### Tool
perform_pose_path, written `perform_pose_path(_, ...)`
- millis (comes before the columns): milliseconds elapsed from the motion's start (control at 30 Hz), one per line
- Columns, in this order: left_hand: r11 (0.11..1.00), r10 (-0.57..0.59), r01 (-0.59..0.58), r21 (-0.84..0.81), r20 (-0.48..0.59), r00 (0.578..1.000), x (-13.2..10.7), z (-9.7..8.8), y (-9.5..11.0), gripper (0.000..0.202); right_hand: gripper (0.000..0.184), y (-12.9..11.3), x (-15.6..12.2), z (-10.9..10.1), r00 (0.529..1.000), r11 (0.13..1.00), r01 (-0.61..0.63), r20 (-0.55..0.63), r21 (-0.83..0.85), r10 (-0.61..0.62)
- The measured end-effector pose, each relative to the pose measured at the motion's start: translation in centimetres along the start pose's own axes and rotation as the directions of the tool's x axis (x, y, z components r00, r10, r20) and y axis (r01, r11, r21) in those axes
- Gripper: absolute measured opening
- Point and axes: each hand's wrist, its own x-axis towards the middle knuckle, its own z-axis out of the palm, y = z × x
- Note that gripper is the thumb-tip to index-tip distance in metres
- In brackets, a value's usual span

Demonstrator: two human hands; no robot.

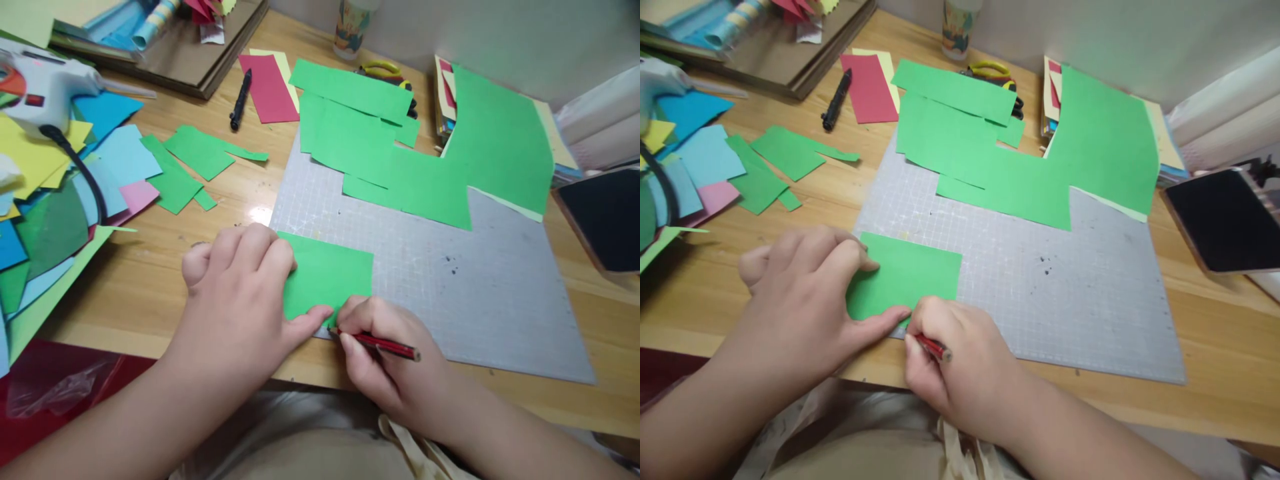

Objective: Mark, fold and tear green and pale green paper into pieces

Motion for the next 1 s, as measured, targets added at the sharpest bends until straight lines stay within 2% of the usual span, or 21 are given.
perform_pose_path(100,1.0,-0.012,0.012,0.001,0.012,1.0,0.0,0.0,0.0,0.038,0.013,0.1,-0.1,0.0,1.0,1.0,-0.008,-0.03,0.002,0.008)
perform_pose_path(233,1.0,-0.011,0.011,-0.003,0.022,1.0,0.0,-0.2,0.0,0.038,0.013,0.1,-0.1,0.0,1.0,1.0,-0.003,0.014,-0.006,0.003)
perform_pose_path(367,1.0,-0.019,0.019,0.001,0.017,1.0,0.1,-0.3,0.0,0.038,0.011,0.1,-0.1,0.0,1.0,1.0,-0.021,-0.02,0.018,0.021)
perform_pose_path(467,1.0,-0.025,0.025,0.013,0.013,1.0,0.1,-0.2,0.1,0.04,0.012,0.1,0.1,-0.1,0.999,1.0,-0.022,0.024,0.008,0.022)
perform_pose_path(533,1.0,-0.018,0.018,0.016,0.004,1.0,0.1,-0.1,0.2,0.04,0.011,0.0,0.1,-0.2,0.999,0.995,-0.035,0.03,0.088,0.033)
perform_pose_path(633,1.0,-0.007,0.007,0.01,-0.001,1.0,-0.1,-0.2,0.3,0.038,0.011,-0.1,-0.2,-0.4,0.987,0.953,-0.002,-0.151,0.304,0.05)
perform_pose_path(733,0.998,-0.013,0.015,-0.057,0.031,0.999,0.0,-0.9,-0.2,0.029,0.013,-0.2,-0.8,-0.5,0.928,0.909,0.029,-0.348,0.415,0.129)
perform_pose_path(800,0.988,-0.039,0.045,-0.149,0.04,0.998,0.4,-1.8,-0.9,0.021,0.012,-0.2,-1.2,-0.8,0.899,0.902,0.004,-0.396,0.431,0.186)
perform_pose_path(867,0.974,-0.058,0.067,-0.219,0.048,0.997,1.0,-2.7,-1.8,0.022,0.011,-0.2,-1.5,-1.5,0.886,0.905,-0.022,-0.411,0.425,0.214)
perform_pose_path(1000,0.972,0.038,-0.005,-0.237,0.138,0.99,2.7,-3.7,-3.1,0.023,0.01,0.4,-1.4,-4.0,0.89,0.939,-0.072,-0.404,0.336,0.213)
